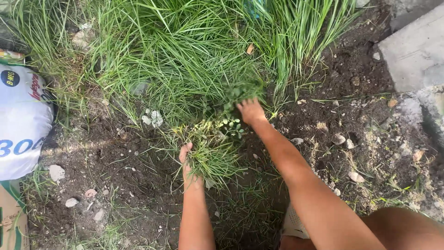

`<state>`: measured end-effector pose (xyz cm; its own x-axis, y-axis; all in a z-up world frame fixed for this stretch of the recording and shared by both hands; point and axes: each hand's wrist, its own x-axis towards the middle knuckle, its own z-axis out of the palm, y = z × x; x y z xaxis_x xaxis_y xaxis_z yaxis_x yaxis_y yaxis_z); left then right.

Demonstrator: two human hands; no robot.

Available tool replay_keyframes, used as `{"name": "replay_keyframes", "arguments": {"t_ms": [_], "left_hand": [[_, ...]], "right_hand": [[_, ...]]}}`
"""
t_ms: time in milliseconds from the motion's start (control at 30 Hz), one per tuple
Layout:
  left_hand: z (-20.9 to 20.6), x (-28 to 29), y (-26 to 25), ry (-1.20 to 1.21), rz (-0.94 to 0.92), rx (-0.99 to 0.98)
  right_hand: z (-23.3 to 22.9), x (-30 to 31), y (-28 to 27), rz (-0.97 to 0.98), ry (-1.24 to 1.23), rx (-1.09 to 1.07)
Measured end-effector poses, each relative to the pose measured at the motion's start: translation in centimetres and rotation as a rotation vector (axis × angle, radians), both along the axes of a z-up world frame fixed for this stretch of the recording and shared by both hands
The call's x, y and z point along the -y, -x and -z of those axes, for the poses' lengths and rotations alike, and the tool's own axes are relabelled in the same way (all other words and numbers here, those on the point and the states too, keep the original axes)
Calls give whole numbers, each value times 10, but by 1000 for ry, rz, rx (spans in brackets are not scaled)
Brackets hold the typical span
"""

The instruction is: Pulling grass and weeds from the soil by hand and gathering them into a bag.

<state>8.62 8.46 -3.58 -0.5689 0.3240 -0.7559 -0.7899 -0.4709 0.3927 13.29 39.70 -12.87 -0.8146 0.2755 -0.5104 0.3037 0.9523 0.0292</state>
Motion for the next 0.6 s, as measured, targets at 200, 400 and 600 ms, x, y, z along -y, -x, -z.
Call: {"name": "replay_keyframes", "arguments": {"t_ms": [200,400,600], "left_hand": [[-5,-6,-3,45,51,-19],[-4,-14,1,77,51,-2],[9,-3,1,85,35,-49]], "right_hand": [[66,-17,-8,-108,-332,-59],[104,-13,2,-83,-470,97],[113,-13,5,-83,-424,125]]}}
